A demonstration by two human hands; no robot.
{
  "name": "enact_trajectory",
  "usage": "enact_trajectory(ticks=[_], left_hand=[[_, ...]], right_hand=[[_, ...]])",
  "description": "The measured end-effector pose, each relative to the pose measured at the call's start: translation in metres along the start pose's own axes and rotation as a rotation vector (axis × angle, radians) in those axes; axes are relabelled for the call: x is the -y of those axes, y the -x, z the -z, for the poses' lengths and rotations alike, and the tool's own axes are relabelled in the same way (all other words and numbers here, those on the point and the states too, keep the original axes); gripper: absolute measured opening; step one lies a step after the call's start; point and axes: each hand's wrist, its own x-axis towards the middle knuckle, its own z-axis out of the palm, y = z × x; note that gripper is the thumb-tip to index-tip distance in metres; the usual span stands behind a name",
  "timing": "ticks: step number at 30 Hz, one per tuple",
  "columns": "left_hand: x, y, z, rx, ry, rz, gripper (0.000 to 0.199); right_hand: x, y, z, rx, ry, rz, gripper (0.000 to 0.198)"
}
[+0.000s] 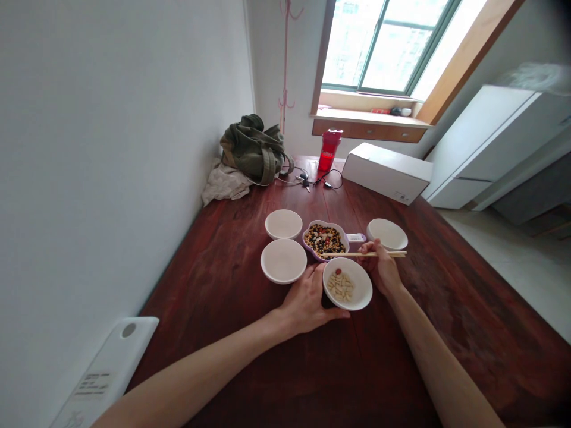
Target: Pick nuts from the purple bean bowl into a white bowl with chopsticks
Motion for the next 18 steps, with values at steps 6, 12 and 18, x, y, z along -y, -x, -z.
enact_trajectory(ticks=[6,12,18], left_hand=[[0.002,0.001,-0.002,-0.011,0.005,-0.006,0.108],[0.002,0.001,-0.001,-0.001,-0.005,-0.003,0.111],[-0.004,-0.001,0.004,0.037,-0.020,-0.035,0.106]], right_hand=[[0.003,0.000,0.001,-0.002,-0.022,0.007,0.049],[0.009,0.002,-0.001,0.082,-0.071,-0.079,0.064],[0.014,0.002,0.000,0.106,-0.096,-0.122,0.067]])
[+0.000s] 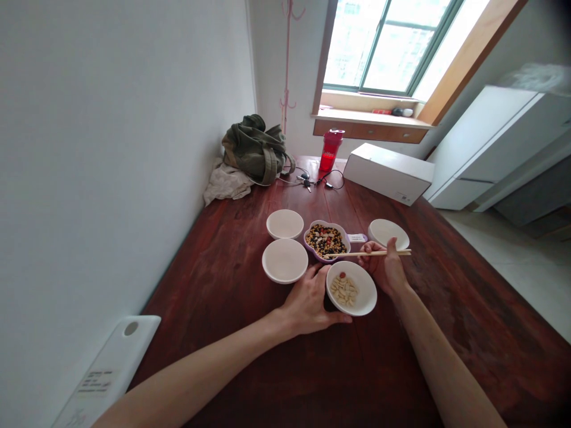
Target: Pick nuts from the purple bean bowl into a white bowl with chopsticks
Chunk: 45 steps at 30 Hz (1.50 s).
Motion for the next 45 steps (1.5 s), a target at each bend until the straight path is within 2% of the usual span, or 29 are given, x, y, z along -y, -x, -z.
enact_trajectory(ticks=[9,16,29,32,36,40,45], left_hand=[[0.000,0.001,-0.002,-0.015,0.003,0.012,0.107],[-0.001,0.000,-0.001,-0.021,0.015,0.008,0.106],[-0.003,0.000,0.001,0.008,-0.011,0.014,0.101],[-0.003,0.000,0.001,0.011,-0.017,0.013,0.102],[-0.002,0.000,0.000,0.000,-0.011,0.019,0.101],[0.000,0.000,-0.002,-0.015,-0.002,0.020,0.106],[0.003,0.001,-0.004,-0.022,0.017,0.013,0.108]], right_hand=[[0.005,-0.002,-0.010,0.018,0.045,-0.035,0.062],[-0.001,-0.003,-0.007,-0.055,0.075,0.014,0.053],[0.004,-0.001,-0.003,-0.061,0.102,0.082,0.057],[0.004,-0.001,-0.005,-0.062,0.081,0.131,0.058],[0.000,-0.002,-0.005,-0.140,0.096,0.256,0.056],[-0.005,-0.002,0.001,-0.235,0.245,0.369,0.057],[-0.001,0.002,0.003,-0.251,0.459,0.423,0.057]])
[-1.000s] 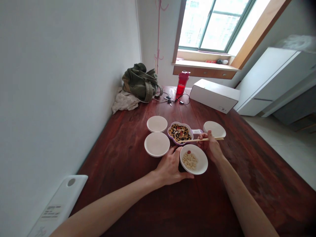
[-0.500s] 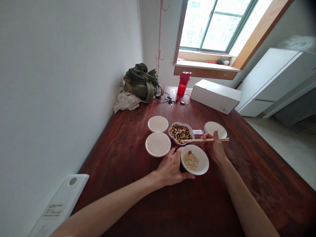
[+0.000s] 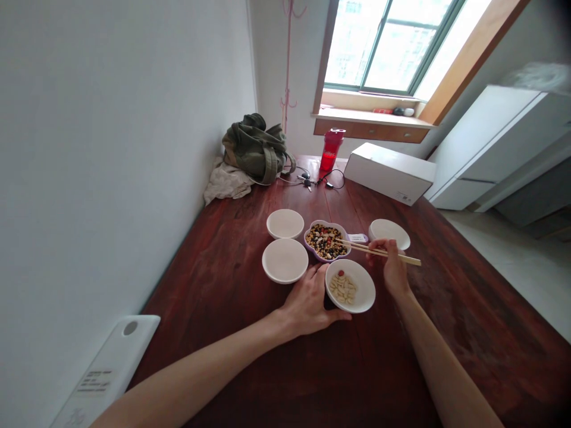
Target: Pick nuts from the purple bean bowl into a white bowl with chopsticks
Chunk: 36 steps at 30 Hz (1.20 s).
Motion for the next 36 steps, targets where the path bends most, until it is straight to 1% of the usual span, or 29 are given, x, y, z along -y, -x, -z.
enact_trajectory(ticks=[3,8,11,14,19,23,27,30,36], left_hand=[[0.001,0.000,-0.001,-0.012,0.023,0.007,0.111],[0.002,0.001,-0.002,-0.015,0.044,0.019,0.111],[0.001,0.001,-0.002,-0.018,0.042,0.021,0.112],[0.002,0.001,-0.002,-0.017,0.035,0.021,0.112],[0.003,0.001,-0.004,-0.016,0.031,0.013,0.113],[0.003,0.001,-0.003,-0.019,0.025,0.011,0.112],[0.002,0.000,-0.002,-0.023,0.026,0.002,0.111],[0.002,0.000,-0.001,-0.018,0.024,-0.001,0.110],[0.002,0.001,-0.002,-0.023,0.019,0.008,0.111]], right_hand=[[0.002,0.001,-0.002,0.010,-0.044,-0.034,0.059],[0.004,0.001,-0.008,0.042,-0.228,-0.162,0.062],[0.004,0.001,-0.009,0.054,-0.273,-0.209,0.064],[0.003,0.002,-0.010,0.065,-0.292,-0.226,0.063],[-0.003,0.005,-0.011,0.081,-0.245,-0.168,0.060],[-0.002,0.010,-0.015,0.112,-0.131,-0.106,0.057],[0.001,0.013,-0.018,0.115,-0.015,-0.015,0.055],[0.001,0.013,-0.018,0.100,0.037,0.038,0.052],[-0.004,0.012,-0.015,0.030,0.061,0.054,0.054]])
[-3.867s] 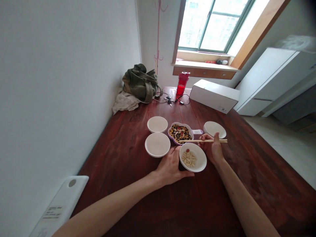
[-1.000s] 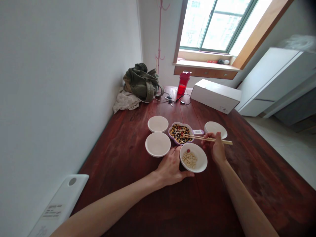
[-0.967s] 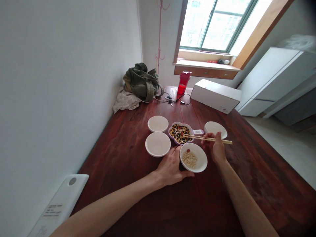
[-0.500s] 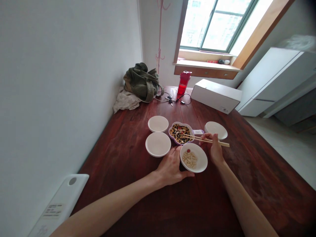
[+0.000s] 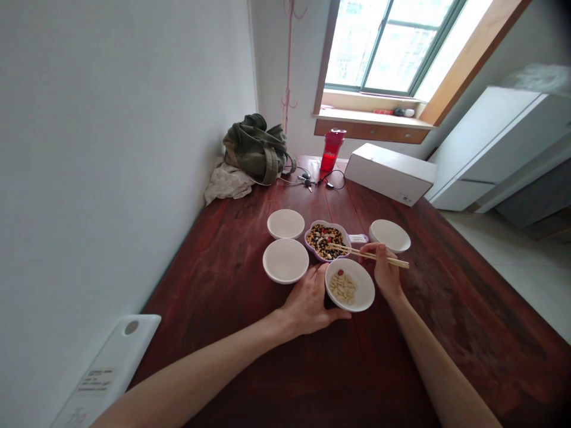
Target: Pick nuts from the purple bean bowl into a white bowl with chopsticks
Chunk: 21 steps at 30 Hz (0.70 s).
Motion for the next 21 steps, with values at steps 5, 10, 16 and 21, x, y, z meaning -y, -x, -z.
enact_trajectory(ticks=[5,10,16,21], left_hand=[[0.001,0.000,0.000,0.007,-0.005,-0.002,0.112],[0.002,0.000,-0.001,0.008,0.000,-0.001,0.111],[0.003,0.001,-0.001,0.004,0.030,0.010,0.110],[0.000,0.000,0.000,-0.002,0.044,0.021,0.104]], right_hand=[[-0.001,0.000,0.003,-0.030,0.005,0.016,0.056],[-0.002,-0.002,0.002,-0.119,-0.029,0.035,0.063],[-0.004,-0.011,0.009,-0.192,-0.395,-0.012,0.058],[0.001,-0.016,0.020,-0.106,-0.663,-0.095,0.053]])
